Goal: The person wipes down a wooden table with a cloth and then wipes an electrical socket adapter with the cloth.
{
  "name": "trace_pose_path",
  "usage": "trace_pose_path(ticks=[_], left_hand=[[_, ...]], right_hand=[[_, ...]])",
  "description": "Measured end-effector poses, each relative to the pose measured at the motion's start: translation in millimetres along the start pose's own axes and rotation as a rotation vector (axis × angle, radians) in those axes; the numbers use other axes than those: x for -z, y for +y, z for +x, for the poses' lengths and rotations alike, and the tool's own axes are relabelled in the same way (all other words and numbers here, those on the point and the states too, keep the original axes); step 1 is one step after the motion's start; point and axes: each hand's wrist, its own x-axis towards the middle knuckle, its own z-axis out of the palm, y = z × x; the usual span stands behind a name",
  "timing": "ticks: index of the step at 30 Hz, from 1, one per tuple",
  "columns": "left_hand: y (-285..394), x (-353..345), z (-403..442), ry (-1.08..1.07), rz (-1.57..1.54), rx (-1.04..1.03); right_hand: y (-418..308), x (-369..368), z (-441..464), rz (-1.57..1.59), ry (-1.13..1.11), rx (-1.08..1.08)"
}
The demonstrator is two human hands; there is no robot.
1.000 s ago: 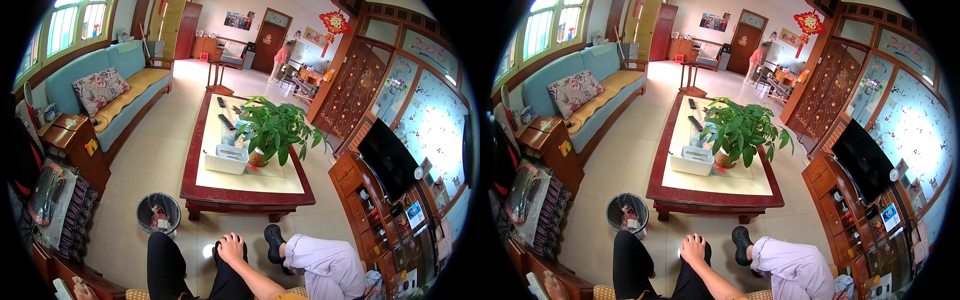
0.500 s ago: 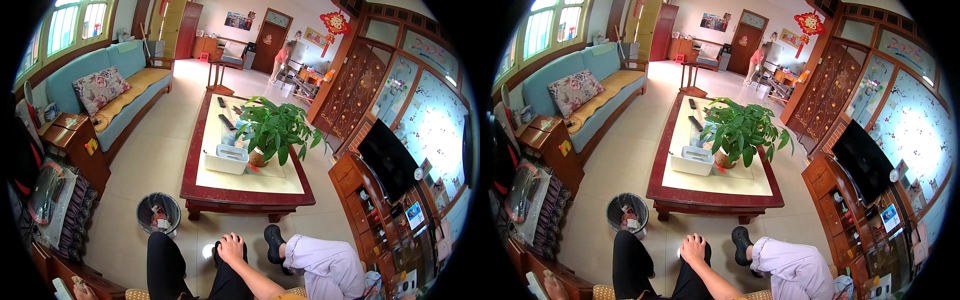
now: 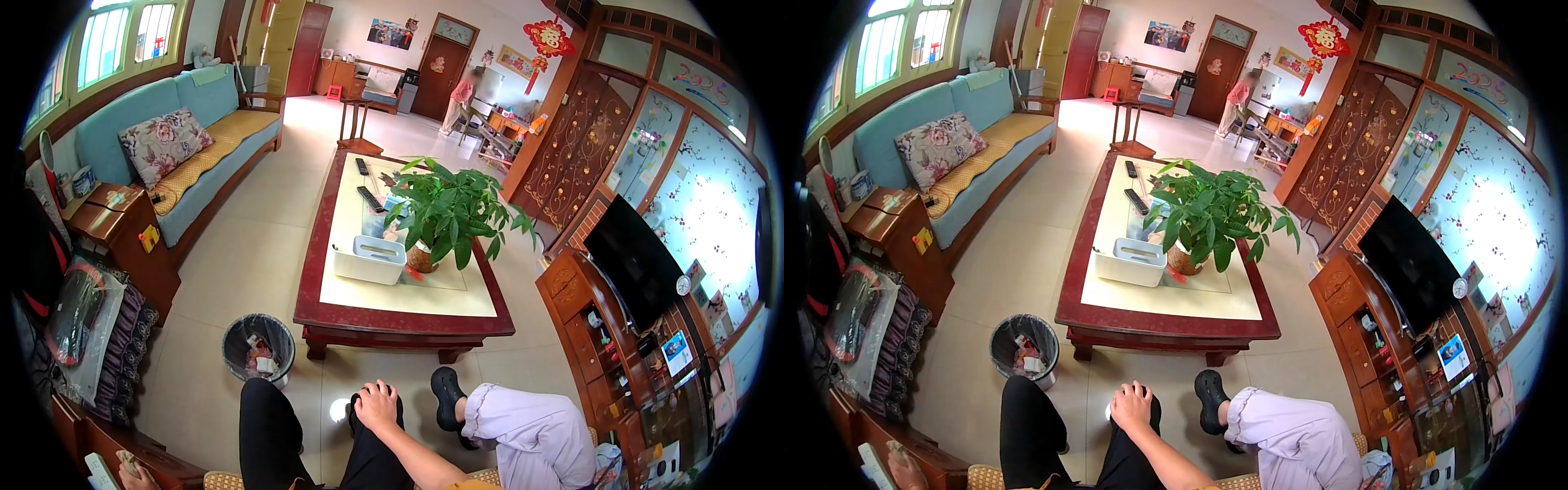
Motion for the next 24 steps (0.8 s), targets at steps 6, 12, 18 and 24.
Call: trace_pose_path(ticks=[6,12,18,24], left_hand=[[6,9,-2,-0.008,-0.008,-0.01],[5,8,-2,-0.003,-0.003,-0.035],[20,27,-2,-0.025,-0.056,-0.051],[5,9,1,-0.02,-0.009,-0.049]], right_hand=[[0,-1,0,0.006,0.006,-0.001],[0,-1,0,-0.009,0.005,0.002],[0,-1,0,-0.009,0.003,0.002],[0,1,0,-0.006,-0.001,0.005]])
